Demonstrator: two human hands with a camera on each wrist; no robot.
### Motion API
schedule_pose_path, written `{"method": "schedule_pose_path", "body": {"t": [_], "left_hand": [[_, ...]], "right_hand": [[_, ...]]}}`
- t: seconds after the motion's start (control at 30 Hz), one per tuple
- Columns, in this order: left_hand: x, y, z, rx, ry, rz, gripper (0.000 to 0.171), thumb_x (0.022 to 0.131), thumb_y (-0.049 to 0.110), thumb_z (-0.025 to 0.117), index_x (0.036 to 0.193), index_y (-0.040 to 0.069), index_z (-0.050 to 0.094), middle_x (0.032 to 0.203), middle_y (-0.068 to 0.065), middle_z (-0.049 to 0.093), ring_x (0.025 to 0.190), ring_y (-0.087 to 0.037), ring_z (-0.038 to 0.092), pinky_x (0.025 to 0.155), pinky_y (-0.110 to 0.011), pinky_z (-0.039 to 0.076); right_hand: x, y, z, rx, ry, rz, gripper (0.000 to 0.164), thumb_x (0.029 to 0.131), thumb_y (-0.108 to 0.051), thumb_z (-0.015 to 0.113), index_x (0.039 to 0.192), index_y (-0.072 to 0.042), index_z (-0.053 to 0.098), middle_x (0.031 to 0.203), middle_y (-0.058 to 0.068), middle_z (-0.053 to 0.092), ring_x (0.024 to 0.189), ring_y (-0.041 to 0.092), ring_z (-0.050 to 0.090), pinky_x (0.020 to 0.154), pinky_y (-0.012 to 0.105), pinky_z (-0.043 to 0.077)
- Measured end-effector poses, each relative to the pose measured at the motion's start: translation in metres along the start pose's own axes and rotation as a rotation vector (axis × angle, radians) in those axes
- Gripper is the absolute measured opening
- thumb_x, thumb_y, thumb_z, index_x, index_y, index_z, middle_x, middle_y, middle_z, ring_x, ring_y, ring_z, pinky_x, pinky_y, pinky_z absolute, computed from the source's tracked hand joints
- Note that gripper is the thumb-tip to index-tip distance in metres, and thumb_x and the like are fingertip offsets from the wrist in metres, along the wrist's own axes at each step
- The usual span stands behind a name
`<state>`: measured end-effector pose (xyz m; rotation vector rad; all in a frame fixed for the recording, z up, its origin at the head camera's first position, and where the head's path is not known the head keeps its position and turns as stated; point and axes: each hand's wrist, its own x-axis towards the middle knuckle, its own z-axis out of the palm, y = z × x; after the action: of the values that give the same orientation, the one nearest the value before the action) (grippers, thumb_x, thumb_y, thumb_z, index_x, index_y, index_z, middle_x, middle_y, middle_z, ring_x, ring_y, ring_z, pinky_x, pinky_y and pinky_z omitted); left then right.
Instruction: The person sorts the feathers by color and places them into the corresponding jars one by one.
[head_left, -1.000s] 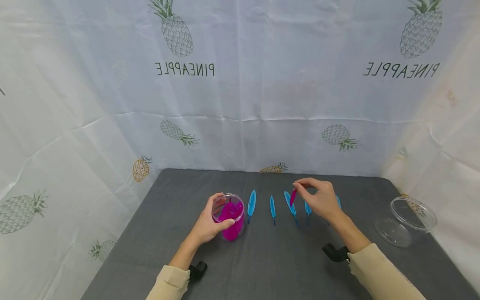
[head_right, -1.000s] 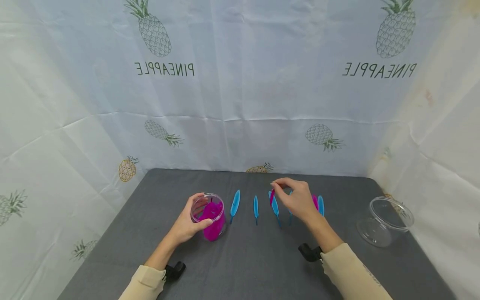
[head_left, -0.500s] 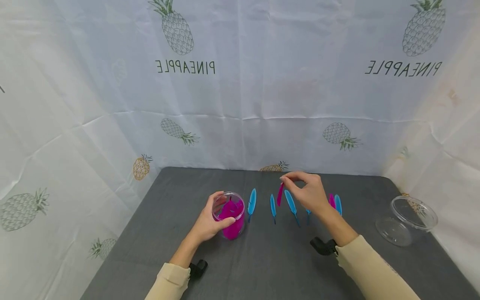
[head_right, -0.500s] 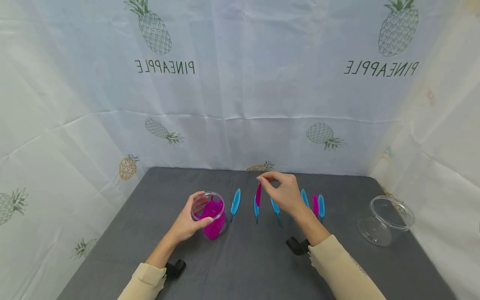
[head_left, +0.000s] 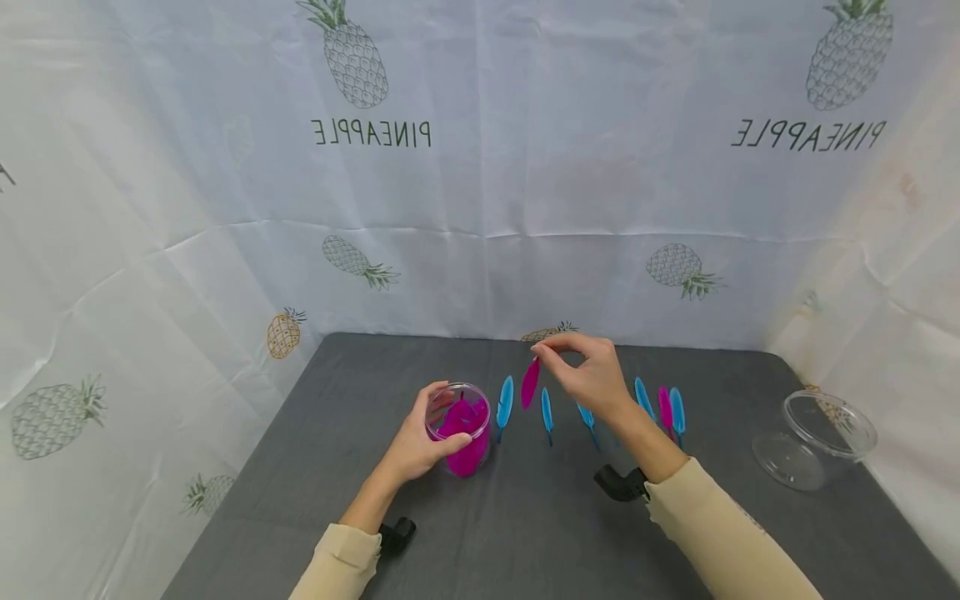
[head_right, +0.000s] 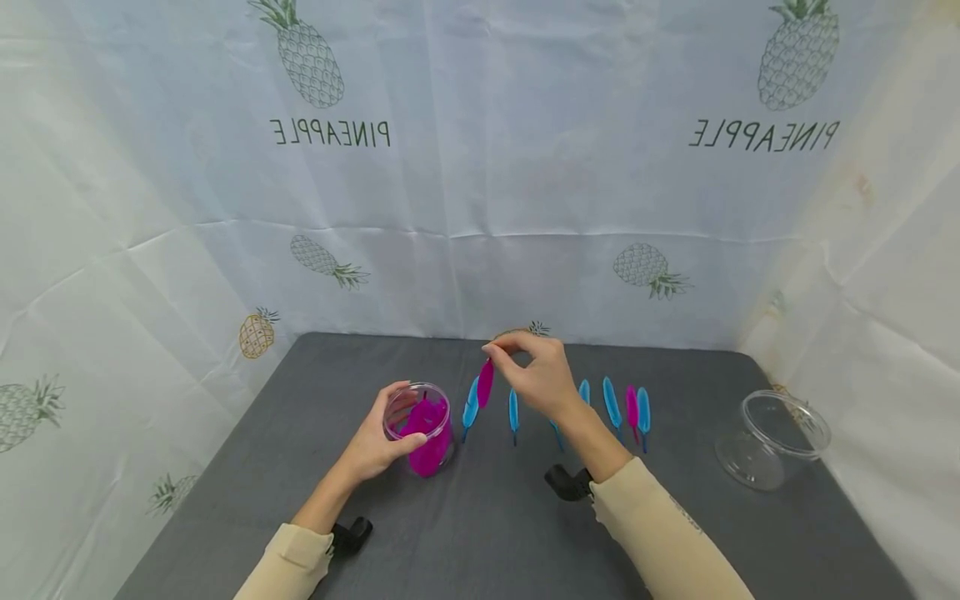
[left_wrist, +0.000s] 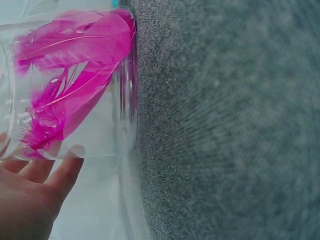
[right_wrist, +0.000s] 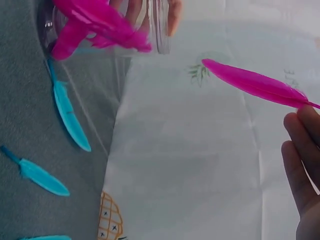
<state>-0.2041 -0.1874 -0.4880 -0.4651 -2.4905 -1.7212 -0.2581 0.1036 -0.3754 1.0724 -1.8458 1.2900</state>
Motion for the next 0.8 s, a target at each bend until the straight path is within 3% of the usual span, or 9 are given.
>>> {"method": "schedule_pose_path", "body": {"t": [0.2,0.4,0.67,0.8], "left_hand": [[0.000,0.000,-0.001,-0.020,-0.011,0.000,0.089,0.082,0.029,0.084,0.152,0.015,0.031,0.150,-0.014,0.046,0.139,-0.034,0.044,0.113,-0.055,0.039],[0.001,0.000,0.000,-0.041,0.001,0.017,0.092,0.081,0.024,0.085,0.153,0.011,0.029,0.150,-0.019,0.044,0.140,-0.039,0.042,0.114,-0.059,0.036],[0.000,0.000,0.001,-0.017,0.004,0.037,0.086,0.083,0.028,0.083,0.151,0.015,0.033,0.148,-0.015,0.047,0.138,-0.035,0.045,0.114,-0.057,0.037],[0.000,0.000,0.001,-0.034,-0.001,0.050,0.089,0.083,0.028,0.083,0.153,0.012,0.031,0.149,-0.018,0.045,0.138,-0.038,0.044,0.114,-0.060,0.035]], "right_hand": [[0.008,-0.003,0.014,0.021,0.033,-0.045,0.021,0.073,0.022,0.076,0.087,0.007,0.074,0.078,0.019,0.073,0.069,0.028,0.069,0.075,0.016,0.054],[0.012,-0.010,0.025,0.018,0.029,-0.031,0.019,0.077,0.014,0.079,0.090,0.000,0.076,0.081,0.009,0.075,0.072,0.022,0.071,0.074,0.019,0.056],[0.005,-0.005,0.048,0.050,-0.013,0.002,0.019,0.079,0.013,0.078,0.092,-0.001,0.075,0.080,0.008,0.074,0.071,0.020,0.070,0.068,0.030,0.058],[-0.001,-0.002,0.061,0.064,-0.027,0.012,0.018,0.079,0.013,0.078,0.092,0.001,0.075,0.080,0.011,0.074,0.071,0.023,0.069,0.066,0.039,0.059]]}}
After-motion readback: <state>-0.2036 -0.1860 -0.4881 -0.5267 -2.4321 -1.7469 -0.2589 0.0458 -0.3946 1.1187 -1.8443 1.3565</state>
